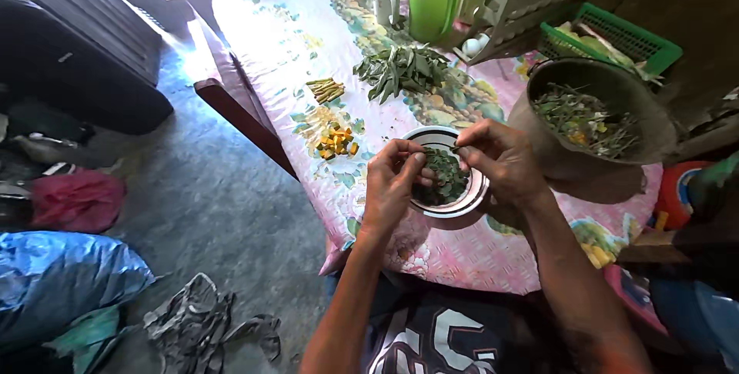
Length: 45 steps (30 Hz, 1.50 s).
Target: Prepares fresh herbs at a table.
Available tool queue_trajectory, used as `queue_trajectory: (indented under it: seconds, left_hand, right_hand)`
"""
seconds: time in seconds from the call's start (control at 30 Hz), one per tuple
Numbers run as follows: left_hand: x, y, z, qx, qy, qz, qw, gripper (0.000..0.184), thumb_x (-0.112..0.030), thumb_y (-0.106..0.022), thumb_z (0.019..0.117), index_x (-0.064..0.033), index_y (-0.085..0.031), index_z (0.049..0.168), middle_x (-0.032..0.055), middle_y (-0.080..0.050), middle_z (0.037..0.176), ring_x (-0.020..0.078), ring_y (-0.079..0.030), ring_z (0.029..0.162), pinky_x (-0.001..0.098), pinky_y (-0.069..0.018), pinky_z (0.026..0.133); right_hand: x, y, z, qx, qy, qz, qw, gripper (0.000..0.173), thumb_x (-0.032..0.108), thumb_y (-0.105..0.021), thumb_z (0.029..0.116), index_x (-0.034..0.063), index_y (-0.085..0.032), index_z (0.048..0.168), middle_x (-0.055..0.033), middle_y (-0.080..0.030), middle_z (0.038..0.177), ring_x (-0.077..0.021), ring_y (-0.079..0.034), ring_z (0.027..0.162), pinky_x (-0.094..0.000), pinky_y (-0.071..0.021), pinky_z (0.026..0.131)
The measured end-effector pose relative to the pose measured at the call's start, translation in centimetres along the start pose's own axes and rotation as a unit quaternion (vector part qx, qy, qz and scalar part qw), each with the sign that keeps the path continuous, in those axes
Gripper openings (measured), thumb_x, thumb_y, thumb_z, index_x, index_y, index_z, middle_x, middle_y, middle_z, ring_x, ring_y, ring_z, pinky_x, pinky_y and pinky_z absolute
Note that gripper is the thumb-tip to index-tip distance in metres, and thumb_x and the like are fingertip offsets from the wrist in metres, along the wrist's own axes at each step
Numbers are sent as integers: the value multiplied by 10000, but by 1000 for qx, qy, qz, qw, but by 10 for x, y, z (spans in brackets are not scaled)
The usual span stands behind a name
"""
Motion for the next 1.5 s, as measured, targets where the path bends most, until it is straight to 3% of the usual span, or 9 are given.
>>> queue_trajectory:
  seconds: [0.23,0.4,0.6,0.73,0.8,0.97,1.1,1.23,1.5]
  left_hand:
    - [1,1,1,-19,3,-18,1000,105,-41,-580,1024,-35,-622,1120,95,-668,928,156,-684,703,292,-619,648]
    - [3,3,2,-26,-9,-20,999,113,-37,-586,1018,-44,-624,1123,93,-668,941,158,-689,710,298,-624,657]
    - [3,-2,3,-42,-36,70,996,85,-49,-612,1007,-41,-633,1089,95,-683,898,176,-697,692,316,-631,634]
    - [4,-1,4,-53,-43,35,997,96,-47,-601,1014,-39,-630,1105,88,-675,893,160,-681,680,299,-620,624]
    - [3,3,3,-63,-42,33,997,104,-49,-597,1017,-43,-628,1116,78,-673,898,150,-676,678,291,-617,629]
    - [3,13,1,-75,-43,47,995,107,-58,-596,1016,-58,-628,1117,74,-678,906,148,-683,687,283,-612,620]
    - [2,17,-2,-77,-32,52,995,114,-91,-585,1029,-88,-616,1139,57,-666,937,135,-678,686,285,-617,626]
    - [3,23,-3,-84,-28,37,995,114,-98,-597,1025,-107,-612,1138,37,-668,939,118,-684,709,274,-617,653]
    - [8,40,-2,-120,-4,-14,993,100,-87,-582,1031,-95,-621,1123,34,-675,914,104,-678,706,246,-603,673]
  right_hand:
    - [-3,-5,2,19,-17,3,1000,189,-36,-622,925,20,-630,1105,-57,-666,913,-99,-637,657,-226,-586,592]
    - [-5,-7,1,31,-25,-1,999,201,-34,-631,944,3,-632,1141,-82,-687,973,-134,-688,713,-270,-631,644]
    - [0,-13,3,35,-21,68,997,145,-11,-615,948,5,-640,1090,-80,-675,905,-132,-652,652,-262,-603,580]
    - [-2,-14,4,43,-30,77,996,169,-25,-607,920,23,-621,1082,-95,-661,999,-145,-663,704,-278,-613,613]
    - [-3,-14,3,40,-48,60,996,239,-60,-590,920,9,-611,1148,-104,-672,1005,-158,-681,713,-291,-625,622]
    - [-6,-14,2,43,-47,-54,997,389,-80,-535,942,7,-605,1315,-101,-692,1129,-148,-718,844,-295,-641,734]
    - [-15,-9,7,49,39,-214,975,343,-26,-535,924,3,-677,1235,-85,-717,1172,-141,-704,1039,-315,-595,930]
    - [-19,-5,10,12,57,-297,953,145,79,-628,951,44,-708,1067,-71,-685,987,-139,-658,835,-297,-572,749]
    - [-25,-11,9,49,65,-310,947,175,86,-633,936,54,-725,1081,-73,-684,990,-152,-651,823,-313,-565,725]
Point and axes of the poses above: each hand's wrist, its own z-axis towards the middle knuckle, its own y-axis out of the back of the hand, x = y × z, the point moved 2 cm from there along z, towards the middle knuckle
